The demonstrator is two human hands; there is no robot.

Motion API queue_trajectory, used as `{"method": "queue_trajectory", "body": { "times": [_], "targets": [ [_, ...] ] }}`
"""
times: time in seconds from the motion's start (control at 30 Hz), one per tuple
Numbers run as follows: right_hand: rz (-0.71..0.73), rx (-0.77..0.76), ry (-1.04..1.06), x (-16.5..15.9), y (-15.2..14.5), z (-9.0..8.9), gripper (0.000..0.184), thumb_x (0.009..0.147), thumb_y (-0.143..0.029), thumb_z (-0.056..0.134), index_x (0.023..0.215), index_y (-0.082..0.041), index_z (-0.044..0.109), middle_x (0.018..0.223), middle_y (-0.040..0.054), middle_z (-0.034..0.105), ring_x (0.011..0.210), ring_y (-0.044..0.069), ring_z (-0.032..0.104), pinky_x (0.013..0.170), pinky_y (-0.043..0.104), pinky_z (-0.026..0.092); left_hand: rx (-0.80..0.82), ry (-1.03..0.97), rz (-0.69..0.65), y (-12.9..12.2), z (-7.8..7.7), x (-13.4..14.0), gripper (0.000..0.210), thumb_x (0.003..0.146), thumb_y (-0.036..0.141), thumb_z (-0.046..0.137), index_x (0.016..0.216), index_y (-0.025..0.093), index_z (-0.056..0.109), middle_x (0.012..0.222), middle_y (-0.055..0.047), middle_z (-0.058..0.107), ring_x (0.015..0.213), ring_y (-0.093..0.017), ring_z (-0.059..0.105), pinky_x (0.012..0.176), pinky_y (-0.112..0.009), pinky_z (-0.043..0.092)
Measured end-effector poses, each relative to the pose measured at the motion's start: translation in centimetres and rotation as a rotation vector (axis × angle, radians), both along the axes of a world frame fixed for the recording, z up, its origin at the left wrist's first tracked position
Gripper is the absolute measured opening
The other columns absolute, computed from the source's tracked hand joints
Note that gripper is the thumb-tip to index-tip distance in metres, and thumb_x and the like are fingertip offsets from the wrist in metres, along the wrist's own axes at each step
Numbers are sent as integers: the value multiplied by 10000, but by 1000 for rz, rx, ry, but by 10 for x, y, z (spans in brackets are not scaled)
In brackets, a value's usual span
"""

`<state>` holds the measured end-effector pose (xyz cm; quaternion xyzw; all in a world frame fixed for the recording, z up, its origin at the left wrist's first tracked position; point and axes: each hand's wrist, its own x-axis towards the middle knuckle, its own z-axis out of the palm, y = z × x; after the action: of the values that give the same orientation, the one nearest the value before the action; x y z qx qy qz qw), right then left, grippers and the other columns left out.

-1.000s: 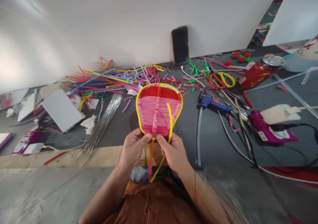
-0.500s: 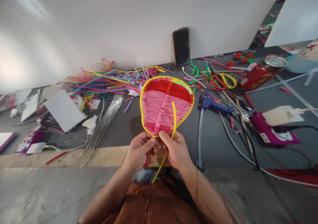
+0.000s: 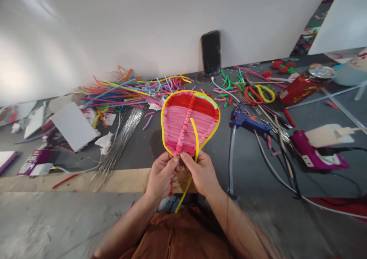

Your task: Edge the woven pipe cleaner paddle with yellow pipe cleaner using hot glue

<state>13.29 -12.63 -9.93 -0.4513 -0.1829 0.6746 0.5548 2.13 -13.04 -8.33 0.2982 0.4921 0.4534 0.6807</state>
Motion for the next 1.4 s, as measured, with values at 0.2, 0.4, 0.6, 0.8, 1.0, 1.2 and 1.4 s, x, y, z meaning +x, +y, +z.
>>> {"method": "queue_trajectory", "body": {
  "times": [0.2,0.4,0.6,0.8,1.0,1.2,1.4],
  "targets": [
    [42,-27,48,5,1,7,389,629,-504,775,644,-179,562,498,-58,485,449,65,406,423,200,300,12,-73,-23,0,6,0,370,698,439,750,719,146,526,584,43,554,396,-2,344,396,-136,254],
    [83,-18,40,4,0,1,289,600,-351,833,687,-168,627,542,-45,556,460,60,416,432,198,319,-11,-68,5,0,6,1,388,685,458,749,699,150,514,546,58,512,403,-7,340,401,-135,259],
    [97,1,52,0,-2,-3,256,621,-331,828,709,-172,647,609,-31,612,524,81,500,512,221,416,1,-39,57,-1,3,2,424,687,482,750,666,153,484,518,76,480,390,2,297,381,-120,235],
    [145,-29,126,-1,1,6,322,635,-427,801,717,-191,597,516,-65,511,414,69,414,392,204,340,50,-50,40,-2,0,2,333,737,446,726,758,154,568,606,38,585,431,-42,466,440,-163,410],
    [180,-53,121,10,6,13,371,580,-399,843,629,-168,556,496,-82,416,444,33,323,395,155,246,187,141,-53,12,3,-18,390,784,507,666,853,124,691,773,-48,691,684,-131,627,646,-230,522],
    [218,-80,91,11,2,11,385,621,-484,797,685,-173,581,525,-66,436,449,39,311,388,158,162,152,136,-17,23,13,-22,345,715,437,746,864,127,719,814,-60,720,623,-111,615,614,-227,536],
    [228,-112,16,5,-1,6,401,615,-467,805,643,-181,524,462,-79,420,411,38,281,380,176,147,167,209,-22,24,13,-24,303,707,415,746,793,129,697,685,-25,685,542,-92,587,555,-208,519]
  ]
}}
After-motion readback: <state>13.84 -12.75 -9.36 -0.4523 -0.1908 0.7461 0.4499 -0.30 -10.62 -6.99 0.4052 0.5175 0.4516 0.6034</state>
